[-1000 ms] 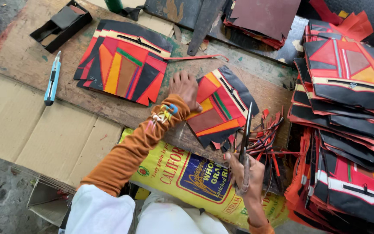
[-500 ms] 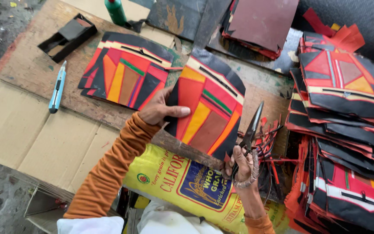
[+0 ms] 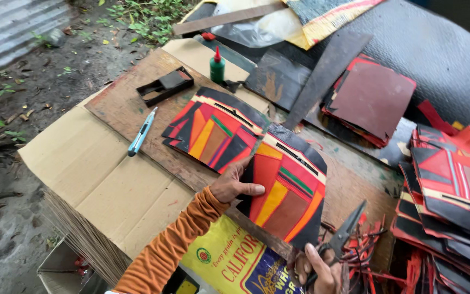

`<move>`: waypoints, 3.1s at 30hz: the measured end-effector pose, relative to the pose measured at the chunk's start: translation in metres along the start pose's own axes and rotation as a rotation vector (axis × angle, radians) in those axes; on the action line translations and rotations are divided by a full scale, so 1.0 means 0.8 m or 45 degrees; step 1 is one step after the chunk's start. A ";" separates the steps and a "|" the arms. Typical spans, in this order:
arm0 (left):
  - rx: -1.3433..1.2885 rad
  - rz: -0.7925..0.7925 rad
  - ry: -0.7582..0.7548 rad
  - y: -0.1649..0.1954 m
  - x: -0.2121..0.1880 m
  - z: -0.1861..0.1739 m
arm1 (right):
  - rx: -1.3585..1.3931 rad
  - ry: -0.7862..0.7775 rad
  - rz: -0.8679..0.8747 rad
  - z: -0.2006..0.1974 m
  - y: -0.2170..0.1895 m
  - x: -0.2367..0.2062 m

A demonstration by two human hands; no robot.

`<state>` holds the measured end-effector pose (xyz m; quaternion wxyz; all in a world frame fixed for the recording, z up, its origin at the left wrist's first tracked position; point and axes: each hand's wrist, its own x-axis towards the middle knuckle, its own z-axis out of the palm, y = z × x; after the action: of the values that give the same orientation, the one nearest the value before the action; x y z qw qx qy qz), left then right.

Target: The person trims excess material from the edges of colorful leather pouches using shears. They hold each pouch, cut along the edges, and place the finished piece onto a stack on the table.

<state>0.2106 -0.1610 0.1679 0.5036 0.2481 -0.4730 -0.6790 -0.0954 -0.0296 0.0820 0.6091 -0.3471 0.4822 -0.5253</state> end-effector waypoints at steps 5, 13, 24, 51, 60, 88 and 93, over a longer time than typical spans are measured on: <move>-0.214 0.118 0.128 0.067 0.013 -0.080 | 0.051 0.154 0.200 -0.041 0.015 0.000; 1.476 -0.250 0.738 0.118 0.044 -0.170 | -0.486 0.435 0.477 -0.124 0.008 -0.001; 2.501 0.286 0.640 0.026 0.139 -0.014 | 0.098 0.653 0.298 -0.130 -0.049 -0.061; -0.429 -0.607 -0.048 -0.292 0.391 0.339 | -0.397 0.811 0.438 -0.213 -0.039 -0.007; -0.951 -0.382 0.718 -0.221 0.158 0.107 | -0.213 0.734 0.307 -0.201 -0.026 -0.027; -0.995 -0.060 0.544 -0.200 0.082 0.190 | -0.305 0.545 0.037 -0.084 -0.101 -0.011; -0.737 -0.079 0.636 -0.192 0.053 0.203 | 0.096 0.323 0.058 -0.060 -0.091 0.027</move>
<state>-0.0058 -0.1292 0.1067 0.6318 0.2677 -0.1168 -0.7180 -0.1640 -0.0620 0.1310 0.5677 -0.2437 0.5432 -0.5686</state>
